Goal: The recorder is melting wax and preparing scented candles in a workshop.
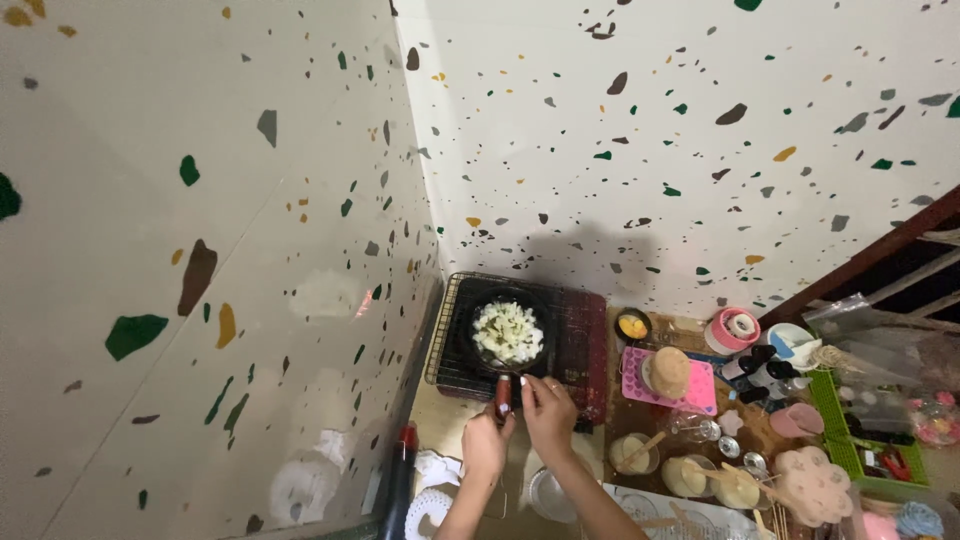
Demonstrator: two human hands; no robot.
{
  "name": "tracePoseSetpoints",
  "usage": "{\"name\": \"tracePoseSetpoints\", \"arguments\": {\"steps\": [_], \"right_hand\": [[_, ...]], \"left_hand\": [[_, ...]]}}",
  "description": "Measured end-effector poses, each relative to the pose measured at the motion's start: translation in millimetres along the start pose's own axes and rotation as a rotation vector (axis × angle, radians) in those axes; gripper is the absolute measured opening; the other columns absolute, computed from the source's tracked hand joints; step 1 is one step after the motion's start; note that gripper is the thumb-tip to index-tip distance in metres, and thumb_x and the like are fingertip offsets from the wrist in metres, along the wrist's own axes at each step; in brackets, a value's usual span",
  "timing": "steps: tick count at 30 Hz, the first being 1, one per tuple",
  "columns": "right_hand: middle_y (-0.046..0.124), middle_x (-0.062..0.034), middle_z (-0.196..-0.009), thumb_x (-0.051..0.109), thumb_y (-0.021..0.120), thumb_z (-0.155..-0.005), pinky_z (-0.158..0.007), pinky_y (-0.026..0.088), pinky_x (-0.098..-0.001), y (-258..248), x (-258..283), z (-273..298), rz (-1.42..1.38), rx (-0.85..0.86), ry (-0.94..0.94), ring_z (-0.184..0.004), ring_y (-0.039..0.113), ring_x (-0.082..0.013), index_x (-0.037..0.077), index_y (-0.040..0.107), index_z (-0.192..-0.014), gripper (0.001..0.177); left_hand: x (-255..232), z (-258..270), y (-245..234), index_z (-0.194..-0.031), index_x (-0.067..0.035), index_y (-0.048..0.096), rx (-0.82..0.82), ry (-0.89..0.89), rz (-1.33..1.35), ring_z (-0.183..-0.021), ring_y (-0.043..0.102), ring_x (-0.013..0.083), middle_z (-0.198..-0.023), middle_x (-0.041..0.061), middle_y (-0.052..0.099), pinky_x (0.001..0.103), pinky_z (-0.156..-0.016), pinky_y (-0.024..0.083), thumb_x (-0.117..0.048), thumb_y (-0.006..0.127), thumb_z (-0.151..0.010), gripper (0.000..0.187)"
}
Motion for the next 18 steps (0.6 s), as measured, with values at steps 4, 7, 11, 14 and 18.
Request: {"name": "tracePoseSetpoints", "arguments": {"steps": [4, 7, 11, 14, 18], "right_hand": [[0.068, -0.0094, -0.082, 0.016, 0.069, -0.092, -0.061, 0.052, -0.0406, -8, -2, -11, 0.179, -0.050, -0.147, -0.072, 0.066, -0.0273, 0.006, 0.078, -0.103, 0.017], [0.068, -0.0096, -0.086, 0.014, 0.068, -0.093, -0.065, 0.053, -0.0421, -19, 5, -22, 0.206, -0.094, -0.244, -0.079, 0.067, -0.0290, 0.006, 0.076, -0.103, 0.016], [0.069, -0.0106, -0.090, 0.016, 0.068, -0.095, -0.068, 0.054, -0.0423, -33, 4, -31, 0.256, -0.203, -0.217, -0.083, 0.067, -0.0298, 0.005, 0.075, -0.105, 0.016], [0.069, -0.0107, -0.088, 0.017, 0.066, -0.096, -0.070, 0.054, -0.0430, -35, 3, -29, 0.268, -0.206, -0.157, -0.084, 0.067, -0.0307, 0.005, 0.076, -0.105, 0.018], [0.067, -0.0113, -0.080, 0.022, 0.065, -0.097, -0.070, 0.052, -0.0439, -17, -23, -20, 0.215, -0.084, 0.093, -0.078, 0.066, -0.0306, 0.007, 0.079, -0.103, 0.021]], "left_hand": [[-12, 6, -11, -0.118, -0.007, 0.071, -0.056, 0.056, 0.013, -0.080, 0.073, 0.0412, -0.086, 0.025, 0.072, 0.049, -0.075, 0.058, -0.026, 0.075, -0.082, 0.041], [-6, 5, -6, -0.112, -0.005, 0.071, -0.067, 0.045, -0.027, -0.081, 0.072, 0.0413, -0.086, 0.024, 0.073, 0.050, -0.075, 0.057, -0.031, 0.075, -0.085, 0.037], [-8, 11, -14, -0.111, -0.010, 0.072, -0.103, 0.021, 0.004, -0.081, 0.072, 0.0409, -0.085, 0.022, 0.073, 0.050, -0.074, 0.057, -0.032, 0.075, -0.084, 0.035], [-6, 12, -16, -0.109, -0.010, 0.073, -0.118, 0.015, -0.005, -0.080, 0.071, 0.0413, -0.084, 0.023, 0.073, 0.050, -0.075, 0.056, -0.034, 0.077, -0.084, 0.035], [4, 9, -8, -0.109, -0.009, 0.073, -0.112, -0.012, -0.045, -0.081, 0.071, 0.0416, -0.085, 0.023, 0.072, 0.051, -0.075, 0.056, -0.035, 0.077, -0.084, 0.036]]}}
Point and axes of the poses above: each hand's wrist, its own z-axis away from the middle knuckle, its own y-axis out of the palm, x = y × z, the point moved 10 cm from there along -z, towards the middle knuckle
